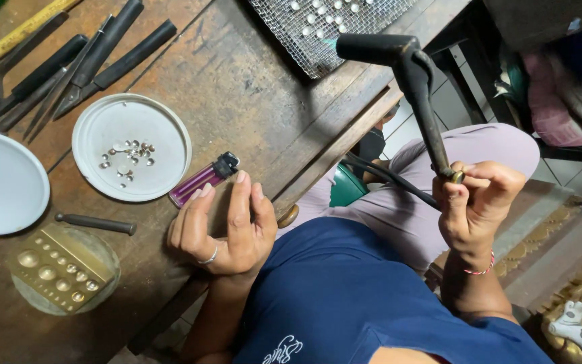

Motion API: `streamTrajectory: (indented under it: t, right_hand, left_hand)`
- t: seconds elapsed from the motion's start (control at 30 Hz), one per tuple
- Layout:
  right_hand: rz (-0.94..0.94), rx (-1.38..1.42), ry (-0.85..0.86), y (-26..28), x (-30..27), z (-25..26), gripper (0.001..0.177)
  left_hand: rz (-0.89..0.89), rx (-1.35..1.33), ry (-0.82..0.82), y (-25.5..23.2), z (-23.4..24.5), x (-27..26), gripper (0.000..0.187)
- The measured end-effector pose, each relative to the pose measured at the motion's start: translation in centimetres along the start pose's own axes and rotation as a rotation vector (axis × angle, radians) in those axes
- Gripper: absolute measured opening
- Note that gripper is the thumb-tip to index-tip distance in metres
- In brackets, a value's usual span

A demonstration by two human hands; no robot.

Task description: Soldering small jewelry components on a mesh screen using a blowtorch

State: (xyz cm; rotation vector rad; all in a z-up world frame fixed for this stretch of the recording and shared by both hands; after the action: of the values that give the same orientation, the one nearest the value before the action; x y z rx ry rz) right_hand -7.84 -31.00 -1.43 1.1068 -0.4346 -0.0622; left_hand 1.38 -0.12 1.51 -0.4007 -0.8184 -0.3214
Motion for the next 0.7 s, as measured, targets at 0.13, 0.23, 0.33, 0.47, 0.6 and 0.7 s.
streamTrajectory:
  t: [0.13, 0.23, 0.33, 0.47, 0.6, 0.7]
  right_hand:
    - [0.061, 0.005, -0.022, -0.7, 0.5, 0.6, 0.021]
    - [0.052, -0.192, -0.099, 0.2, 2.4, 1.1, 0.026]
    - [-0.008, -0.104, -0.126, 1.9, 5.0, 1.0, 0.025]
    - [-0.024, -0.077, -0.196, 2.1, 6.6, 0.9, 0.026]
    - [0.006, 0.014, -0.1, 2.1, 8.1, -0.4, 0.027]
    - [-0.018, 0.009, -0.012, 2.5, 8.2, -1.1, 0.025]
  left_hand:
    - [-0.009, 0.001, -0.004, -0.1, 0.1, 0.2, 0.021]
    - [-0.003, -0.006, 0.008, -0.2, 0.1, 0.0, 0.02]
    - [-0.016, 0.002, -0.001, -0.4, 0.0, 0.4, 0.021]
    - [-0.024, 0.017, -0.012, -0.3, 0.0, 0.4, 0.02]
    - [-0.02, 0.038, -0.01, -0.3, -0.1, 0.2, 0.019]
    - [-0.023, 0.041, -0.022, -0.4, -0.2, 0.1, 0.019]
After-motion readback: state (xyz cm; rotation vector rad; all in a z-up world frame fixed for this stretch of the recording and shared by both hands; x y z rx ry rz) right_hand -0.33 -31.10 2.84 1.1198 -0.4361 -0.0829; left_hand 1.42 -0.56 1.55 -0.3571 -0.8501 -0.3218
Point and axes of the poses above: each hand's wrist, its own x-axis towards the middle knuckle, its own z-axis out of the back of the hand, y = z × x, the point moved 2 cm from there along x, towards the middle knuckle, and after that the axes turned 5 degrees about -x, right-handed, at the moved point
